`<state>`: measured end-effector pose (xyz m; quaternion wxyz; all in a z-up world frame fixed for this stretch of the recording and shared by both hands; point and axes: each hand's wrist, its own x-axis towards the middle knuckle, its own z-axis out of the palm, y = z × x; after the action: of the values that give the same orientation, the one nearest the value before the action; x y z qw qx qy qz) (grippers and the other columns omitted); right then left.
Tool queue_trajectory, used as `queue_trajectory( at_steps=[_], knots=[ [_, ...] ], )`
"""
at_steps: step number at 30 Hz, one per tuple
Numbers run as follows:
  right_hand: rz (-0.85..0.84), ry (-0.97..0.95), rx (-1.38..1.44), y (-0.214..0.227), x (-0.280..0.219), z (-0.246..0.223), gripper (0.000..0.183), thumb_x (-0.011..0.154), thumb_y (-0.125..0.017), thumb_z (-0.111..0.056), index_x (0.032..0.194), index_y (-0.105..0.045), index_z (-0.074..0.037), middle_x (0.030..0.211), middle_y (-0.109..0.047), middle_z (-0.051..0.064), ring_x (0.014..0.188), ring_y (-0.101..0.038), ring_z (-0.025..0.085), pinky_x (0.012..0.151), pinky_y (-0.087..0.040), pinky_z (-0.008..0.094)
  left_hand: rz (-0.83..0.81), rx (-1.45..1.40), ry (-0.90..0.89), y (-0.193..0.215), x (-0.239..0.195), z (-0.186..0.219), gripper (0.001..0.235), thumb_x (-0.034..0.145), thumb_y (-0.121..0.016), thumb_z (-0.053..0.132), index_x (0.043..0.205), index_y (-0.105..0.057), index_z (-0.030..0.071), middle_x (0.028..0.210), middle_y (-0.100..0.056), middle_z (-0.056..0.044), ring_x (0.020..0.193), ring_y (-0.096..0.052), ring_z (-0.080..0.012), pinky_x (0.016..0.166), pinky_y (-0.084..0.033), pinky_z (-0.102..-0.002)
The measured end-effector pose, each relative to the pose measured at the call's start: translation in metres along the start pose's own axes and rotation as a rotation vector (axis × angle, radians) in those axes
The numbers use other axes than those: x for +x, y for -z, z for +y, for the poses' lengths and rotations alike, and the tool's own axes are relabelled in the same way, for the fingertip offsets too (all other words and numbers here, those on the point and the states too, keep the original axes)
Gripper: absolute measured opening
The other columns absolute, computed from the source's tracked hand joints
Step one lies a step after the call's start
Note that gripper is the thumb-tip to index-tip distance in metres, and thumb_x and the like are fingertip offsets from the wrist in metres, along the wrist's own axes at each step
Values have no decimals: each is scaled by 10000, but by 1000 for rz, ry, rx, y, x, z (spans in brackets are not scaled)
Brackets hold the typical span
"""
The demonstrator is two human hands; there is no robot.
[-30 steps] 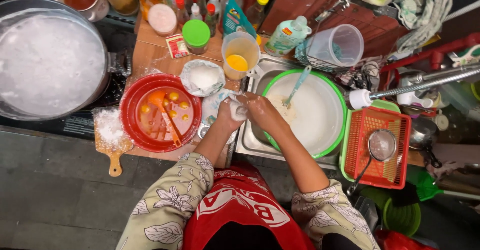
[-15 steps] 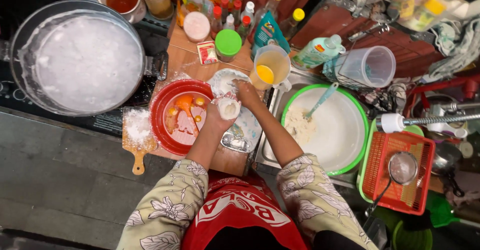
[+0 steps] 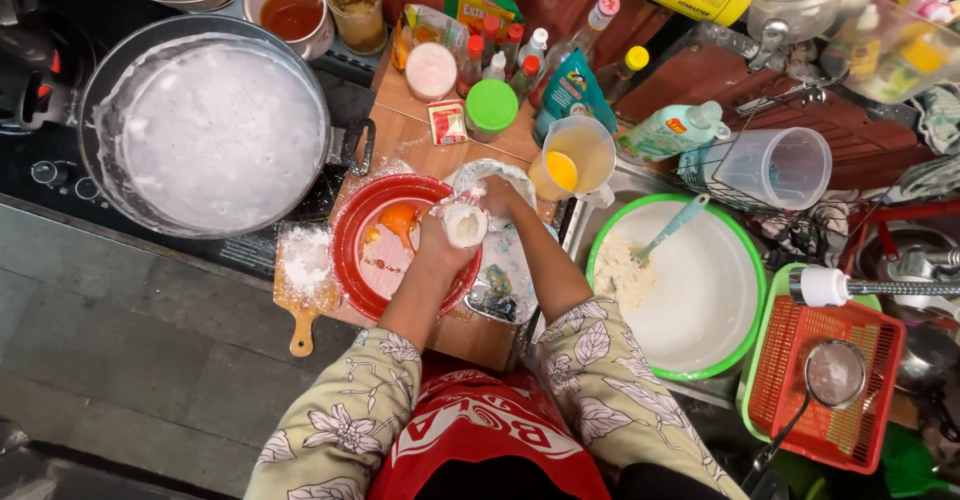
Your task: The person mixes a white dough-like substance in a green bowl using a spoon. They then scoop the mixture into a small white bowl, press it into a ball, and repeatedly transfer it between the bowls while kneading it by hand.
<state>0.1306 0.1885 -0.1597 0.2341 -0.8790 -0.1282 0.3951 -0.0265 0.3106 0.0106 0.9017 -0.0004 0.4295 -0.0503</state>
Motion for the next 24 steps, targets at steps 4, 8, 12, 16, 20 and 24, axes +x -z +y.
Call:
queue_trajectory(
  at_steps=[4, 8, 12, 16, 20, 24],
  knots=[
    [134, -3, 149, -21, 30, 16, 553, 883, -620, -292, 1397, -595, -90, 1338, -639, 243, 1297, -596, 381, 1110, -466, 480, 21, -10, 17, -1, 4, 0, 268, 910, -562, 192, 1012, -742, 22, 932, -744, -164, 860, -747, -326, 867, -629, -450],
    [278, 157, 68, -24, 14, 22, 393, 906, -566, -230, 1207, -646, 8, 1183, -669, 295, 1204, -629, 454, 1064, -485, 528, -7, 5, 18, 2, 9, -2, 264, 914, -558, 205, 998, -737, 31, 891, -730, -136, 838, -742, -306, 866, -629, -458],
    [305, 244, -187, -10, -26, -16, 278, 875, -595, -199, 1064, -711, -31, 979, -738, 248, 1040, -723, 411, 907, -590, 487, -19, 27, 11, 9, 16, -7, 271, 917, -547, 218, 1000, -734, 41, 901, -731, -138, 841, -739, -317, 888, -620, -483],
    [370, 299, -399, 12, -63, -25, 192, 862, -613, -136, 998, -701, -32, 870, -736, 245, 910, -755, 411, 783, -620, 493, -22, 15, 14, 9, 14, -19, 240, 921, -549, 193, 969, -725, 38, 854, -708, -119, 808, -727, -297, 859, -623, -462],
    [132, 372, -72, 43, -121, -31, 554, 934, -589, -117, 1480, -501, -94, 1461, -531, 282, 1385, -500, 434, 1200, -375, 516, -67, 20, 24, 7, 23, -31, 237, 913, -545, 190, 938, -715, 28, 835, -705, -135, 798, -724, -312, 847, -623, -495],
    [338, 403, 120, 59, -160, -2, 511, 887, -634, -107, 1392, -623, -36, 1297, -676, 248, 1276, -590, 429, 1152, -402, 524, -86, 35, 57, 31, 69, -53, 260, 937, -527, 214, 961, -700, 23, 843, -698, -115, 804, -715, -288, 856, -616, -476]
  ],
)
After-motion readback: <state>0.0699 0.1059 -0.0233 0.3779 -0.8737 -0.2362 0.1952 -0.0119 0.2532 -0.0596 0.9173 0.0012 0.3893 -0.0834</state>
